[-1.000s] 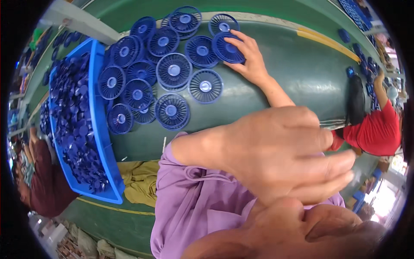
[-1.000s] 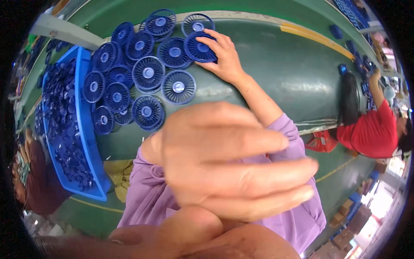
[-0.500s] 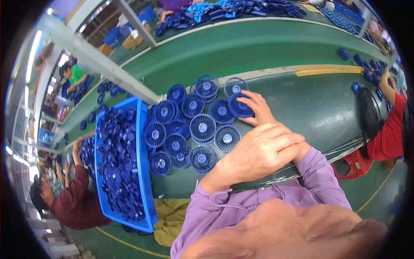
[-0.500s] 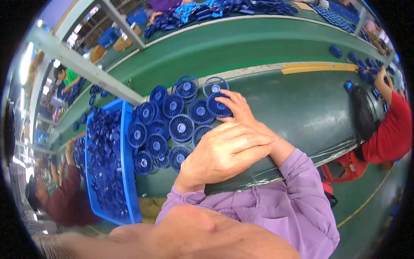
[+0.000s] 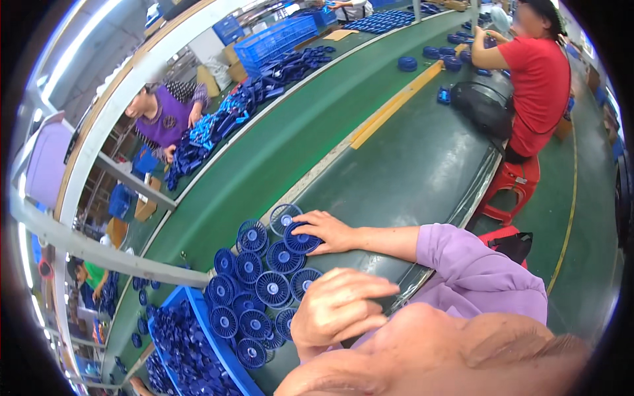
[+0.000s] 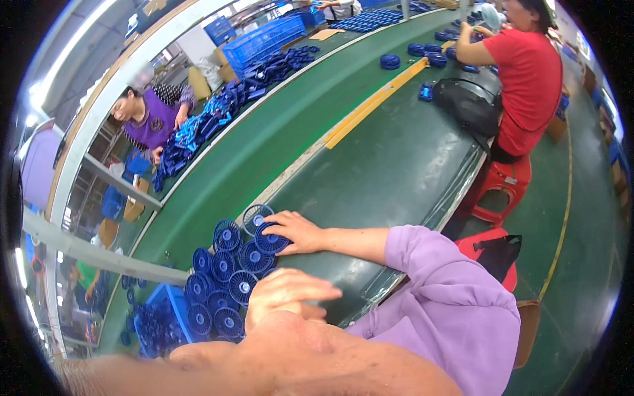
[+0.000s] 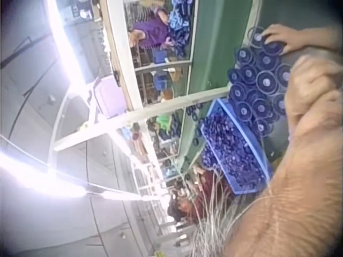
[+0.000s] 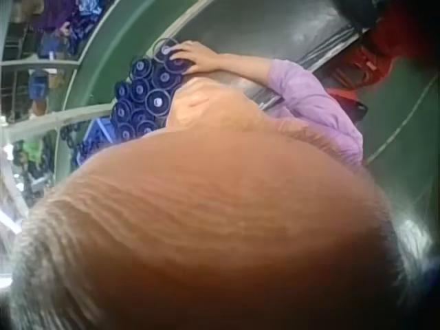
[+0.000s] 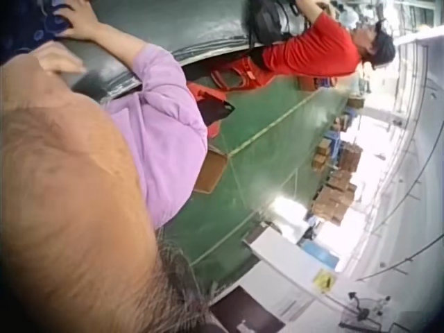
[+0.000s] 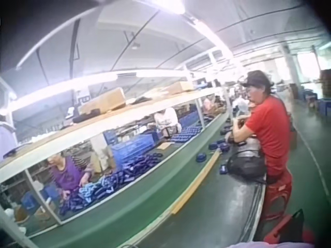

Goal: The person assembles mini fans by picking up fan housings and components, pressing and fitting the pieces together by hand, and placing the assembled fans onto the conveyor belt.

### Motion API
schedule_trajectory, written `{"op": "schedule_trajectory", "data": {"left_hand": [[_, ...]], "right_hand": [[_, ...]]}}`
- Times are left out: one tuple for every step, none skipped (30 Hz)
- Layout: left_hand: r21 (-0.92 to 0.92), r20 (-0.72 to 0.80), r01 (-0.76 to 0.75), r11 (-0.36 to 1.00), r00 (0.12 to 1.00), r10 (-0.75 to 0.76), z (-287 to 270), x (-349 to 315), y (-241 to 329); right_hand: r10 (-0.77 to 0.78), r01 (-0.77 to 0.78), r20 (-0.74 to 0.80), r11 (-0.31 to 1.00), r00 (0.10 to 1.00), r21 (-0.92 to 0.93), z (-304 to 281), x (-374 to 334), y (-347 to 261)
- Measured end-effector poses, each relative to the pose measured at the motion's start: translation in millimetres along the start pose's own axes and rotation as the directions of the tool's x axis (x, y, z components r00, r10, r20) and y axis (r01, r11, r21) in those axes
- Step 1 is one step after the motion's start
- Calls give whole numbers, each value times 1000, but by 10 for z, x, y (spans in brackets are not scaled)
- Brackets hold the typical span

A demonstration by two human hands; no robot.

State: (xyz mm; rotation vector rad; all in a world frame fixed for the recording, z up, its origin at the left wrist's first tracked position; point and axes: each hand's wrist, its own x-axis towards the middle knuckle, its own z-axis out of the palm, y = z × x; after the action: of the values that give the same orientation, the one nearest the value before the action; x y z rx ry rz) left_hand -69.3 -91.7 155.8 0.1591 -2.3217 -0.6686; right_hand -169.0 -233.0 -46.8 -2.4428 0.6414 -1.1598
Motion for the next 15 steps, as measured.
{"op": "schedule_trajectory", "data": {"left_hand": [[-88,10,3,996,1000,-2,-13,8,18],[-175,21,8,984,1000,-5,-18,-5,41],[-210,78,-45,977,995,63,-17,-99,-16],[-214,85,-50,976,994,70,14,-148,-52],[-331,4,-132,935,990,141,46,-185,-83],[-435,-84,-216,874,976,199,66,-219,-101],[-437,-82,-218,873,976,202,50,-229,-97],[-521,-43,-147,841,988,146,20,-237,-86],[-597,0,-74,799,996,92,3,-241,-69],[-596,2,-76,800,995,96,4,-237,-50],[-592,11,-61,804,996,83,11,-229,-25],[-588,20,-45,808,997,71,17,-218,0],[-593,18,-47,804,997,72,-30,-256,-51],[-596,14,-49,802,997,72,-41,-265,-99],[-599,10,-52,799,997,72,-17,-259,-153]], "right_hand": [[13,-13,18,1000,1000,6,-12,-11,0],[20,-20,20,1000,1000,4,-16,-22,8],[27,-27,23,1000,999,3,-22,-33,21],[29,-29,23,999,999,14,-19,-36,25],[32,-32,17,999,999,10,-16,-37,30],[35,-35,19,999,999,3,-13,-37,33],[37,-37,22,999,999,-2,-17,-32,33],[38,-38,20,999,999,-5,-26,-32,31],[34,-34,13,999,999,2,-36,-36,24],[29,-29,6,1000,1000,8,-50,-34,17],[27,-27,3,1000,1000,5,-56,-29,7],[23,-23,2,1000,1000,5,-58,-24,-11],[26,-26,5,1000,1000,6,-46,-18,7],[32,-32,7,999,999,4,-29,-21,40],[41,-42,23,999,999,10,-10,-26,78]]}}
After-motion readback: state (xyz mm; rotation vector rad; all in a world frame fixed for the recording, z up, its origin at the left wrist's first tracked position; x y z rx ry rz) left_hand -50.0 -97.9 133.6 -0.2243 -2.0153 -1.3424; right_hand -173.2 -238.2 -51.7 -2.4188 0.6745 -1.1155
